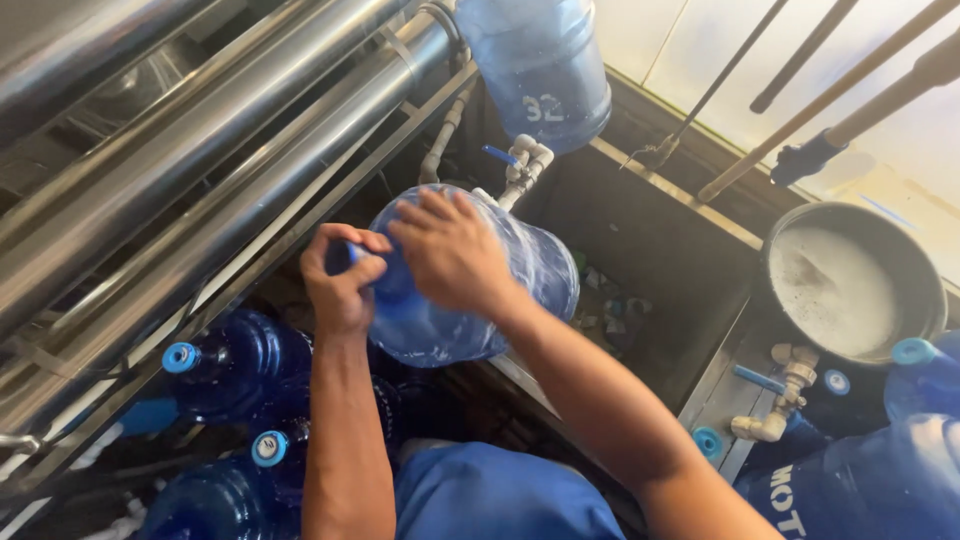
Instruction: Washing large blue water jugs using a sponge and soapy water at a refill station.
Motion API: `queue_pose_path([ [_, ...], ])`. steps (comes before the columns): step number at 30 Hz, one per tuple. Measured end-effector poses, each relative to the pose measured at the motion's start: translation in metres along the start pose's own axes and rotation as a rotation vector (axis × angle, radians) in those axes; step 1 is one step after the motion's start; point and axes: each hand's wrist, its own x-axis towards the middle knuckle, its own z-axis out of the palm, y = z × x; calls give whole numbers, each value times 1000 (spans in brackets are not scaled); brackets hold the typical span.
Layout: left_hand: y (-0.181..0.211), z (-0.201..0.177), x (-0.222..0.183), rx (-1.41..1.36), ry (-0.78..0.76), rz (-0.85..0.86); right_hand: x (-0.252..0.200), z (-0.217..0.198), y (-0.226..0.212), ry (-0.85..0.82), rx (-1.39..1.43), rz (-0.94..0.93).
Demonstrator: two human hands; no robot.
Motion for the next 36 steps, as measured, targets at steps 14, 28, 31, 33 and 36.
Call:
queue_pose_path([
  [14,-9,-88,24,-176,-193,-121,-269,142,185,124,156,458],
  [28,-15,-33,64,-197,-297,-187,-273,102,96,659,830,2312],
  [31,-18,-26,89,-420,-878,-149,-278,95,91,834,867,2229],
  [33,-9,9,92,-469,-1020,-140,-276,89,92,898,852,2210],
  [36,20,84,65,-123,-432,-142,-287,87,103,918,761,2191],
])
